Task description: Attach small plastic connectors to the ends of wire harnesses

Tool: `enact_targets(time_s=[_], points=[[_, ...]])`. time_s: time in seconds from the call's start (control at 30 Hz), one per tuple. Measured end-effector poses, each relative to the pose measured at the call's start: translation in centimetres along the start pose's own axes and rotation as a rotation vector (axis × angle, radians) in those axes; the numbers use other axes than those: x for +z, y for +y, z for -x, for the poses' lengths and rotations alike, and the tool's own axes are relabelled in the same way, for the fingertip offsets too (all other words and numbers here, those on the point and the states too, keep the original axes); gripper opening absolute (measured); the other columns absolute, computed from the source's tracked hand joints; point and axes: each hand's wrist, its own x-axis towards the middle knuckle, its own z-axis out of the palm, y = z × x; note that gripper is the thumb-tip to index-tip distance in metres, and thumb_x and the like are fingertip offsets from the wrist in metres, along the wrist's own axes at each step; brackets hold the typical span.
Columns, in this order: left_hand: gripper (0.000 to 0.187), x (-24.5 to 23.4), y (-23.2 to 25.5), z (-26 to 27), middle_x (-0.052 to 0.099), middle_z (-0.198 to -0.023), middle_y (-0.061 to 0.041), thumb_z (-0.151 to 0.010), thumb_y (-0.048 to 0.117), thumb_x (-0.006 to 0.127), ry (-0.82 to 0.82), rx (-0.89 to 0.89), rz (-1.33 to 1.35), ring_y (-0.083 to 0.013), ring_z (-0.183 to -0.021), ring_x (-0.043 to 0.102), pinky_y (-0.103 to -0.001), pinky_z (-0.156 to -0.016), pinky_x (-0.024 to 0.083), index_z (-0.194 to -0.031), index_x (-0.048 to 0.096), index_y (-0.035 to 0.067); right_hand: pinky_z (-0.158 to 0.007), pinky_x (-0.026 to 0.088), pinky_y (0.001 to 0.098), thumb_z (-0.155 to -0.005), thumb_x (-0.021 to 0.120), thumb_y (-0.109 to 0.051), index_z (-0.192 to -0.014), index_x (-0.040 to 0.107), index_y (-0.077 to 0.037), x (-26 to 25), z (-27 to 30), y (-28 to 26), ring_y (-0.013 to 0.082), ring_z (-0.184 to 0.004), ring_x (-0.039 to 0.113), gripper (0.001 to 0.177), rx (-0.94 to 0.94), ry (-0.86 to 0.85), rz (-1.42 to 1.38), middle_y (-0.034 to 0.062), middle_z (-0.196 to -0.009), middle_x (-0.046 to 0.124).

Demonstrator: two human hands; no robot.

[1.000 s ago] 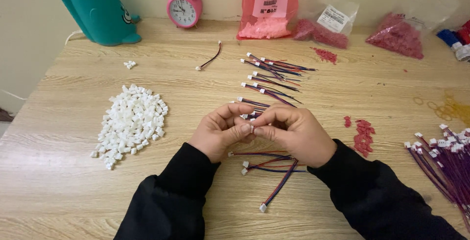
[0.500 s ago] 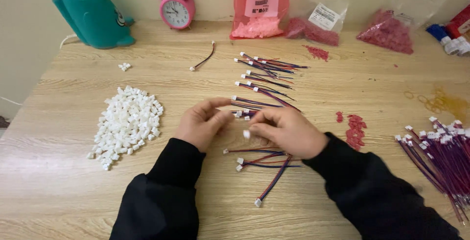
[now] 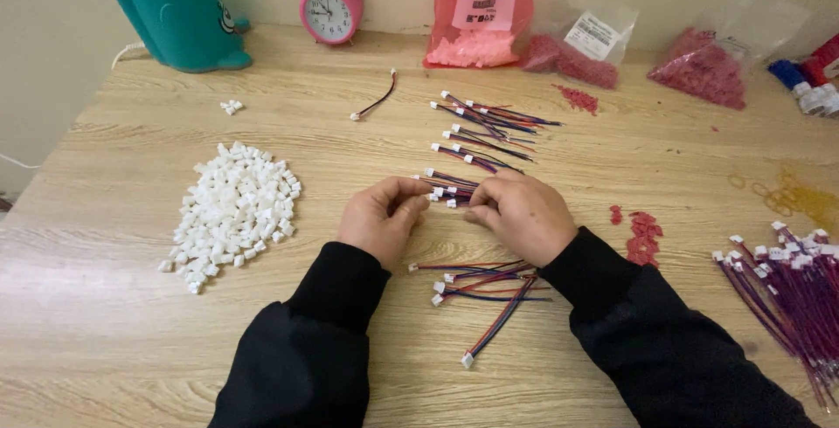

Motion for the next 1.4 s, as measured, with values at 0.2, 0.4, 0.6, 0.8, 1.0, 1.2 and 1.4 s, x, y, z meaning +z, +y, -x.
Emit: enact_targets(time_s=[0.2, 0.4, 0.6, 0.8, 1.0, 1.2, 1.4], points=[[0.019, 0.7, 1.5, 0.8, 0.074, -0.087, -0.007, -0.087, 0.008, 0.068, 0.026, 0.004, -0.060, -0.0111, -0.077, 0.066, -0.027, -0.074, 0.056, -0.103, 0.075, 0.015, -0.079, 0.052, 0.0413, -0.083, 0.070, -0.029, -0.093, 0.069, -0.023, -0.3, 0.2, -0.1, 0.0312, -0.090, 0.066, 0.012, -0.014, 0.016, 0.024, 0.0061, -0.084, 0.064], [0.018, 0.9, 0.8, 0.6, 0.075, -0.093, 0.002, -0.084, 0.024, 0.074, 0.005, 0.082, -0.401, -0.0170, -0.094, 0.071, -0.030, -0.082, 0.055, -0.101, 0.076, 0.028, -0.079, 0.052, 0.0430, -0.085, 0.068, -0.027, -0.084, 0.067, -0.018, 0.8, -0.1, 0.7, 0.0319, -0.090, 0.066, 0.009, -0.066, 0.045, 0.061, 0.0080, -0.082, 0.063], [0.030, 1.5, 3.9, 1.9, 0.074, -0.094, -0.009, -0.078, 0.025, 0.079, -0.032, 0.182, -0.508, -0.0281, -0.093, 0.071, -0.041, -0.082, 0.056, -0.107, 0.075, 0.019, -0.080, 0.051, 0.0364, -0.093, 0.058, -0.035, -0.088, 0.060, -0.023, 2.3, 0.2, 1.7, 0.0235, -0.090, 0.064, 0.014, -0.209, 0.197, 0.076, 0.0006, -0.084, 0.058], [0.019, 0.8, 3.0, 1.7, 0.075, -0.095, -0.002, -0.082, 0.025, 0.075, -0.013, 0.048, -0.502, -0.0209, -0.099, 0.069, -0.037, -0.086, 0.054, -0.101, 0.078, 0.028, -0.081, 0.051, 0.0428, -0.091, 0.061, -0.024, -0.092, 0.063, -0.014, -0.9, 1.1, 0.5, 0.0333, -0.093, 0.065, 0.011, -0.190, 0.120, -0.209, 0.0092, -0.087, 0.064], [0.021, 0.9, 2.2, 1.5, 0.072, -0.097, -0.013, -0.092, 0.001, 0.062, 0.016, -0.116, 0.208, -0.0164, -0.082, 0.065, -0.032, -0.075, 0.058, -0.111, 0.071, 0.004, -0.083, 0.053, 0.0442, -0.086, 0.067, -0.033, -0.094, 0.073, -0.022, -8.5, 4.6, 9.2, 0.0305, -0.097, 0.067, 0.014, 0.370, 0.013, 0.201, 0.0060, -0.089, 0.072], [0.024, 1.2, 2.2, 1.6, 0.068, -0.095, -0.016, -0.093, -0.001, 0.058, 0.025, -0.106, 0.401, -0.0211, -0.080, 0.069, -0.031, -0.069, 0.061, -0.116, 0.064, -0.002, -0.086, 0.053, 0.0435, -0.083, 0.069, -0.039, -0.097, 0.076, -0.021, -8.7, 6.4, 10.9, 0.0309, -0.098, 0.069, 0.024, 0.482, -0.125, 0.264, 0.0086, -0.093, 0.075], [0.025, 1.1, 2.5, 1.7, 0.068, -0.094, -0.018, -0.092, 0.002, 0.060, 0.000, -0.137, 0.369, -0.0217, -0.076, 0.068, -0.033, -0.066, 0.061, -0.117, 0.064, -0.001, -0.086, 0.052, 0.0451, -0.087, 0.064, -0.040, -0.094, 0.074, -0.020, -6.7, 5.2, 12.4, 0.0333, -0.099, 0.067, 0.023, 0.396, -0.050, 0.194, 0.0108, -0.094, 0.072]])
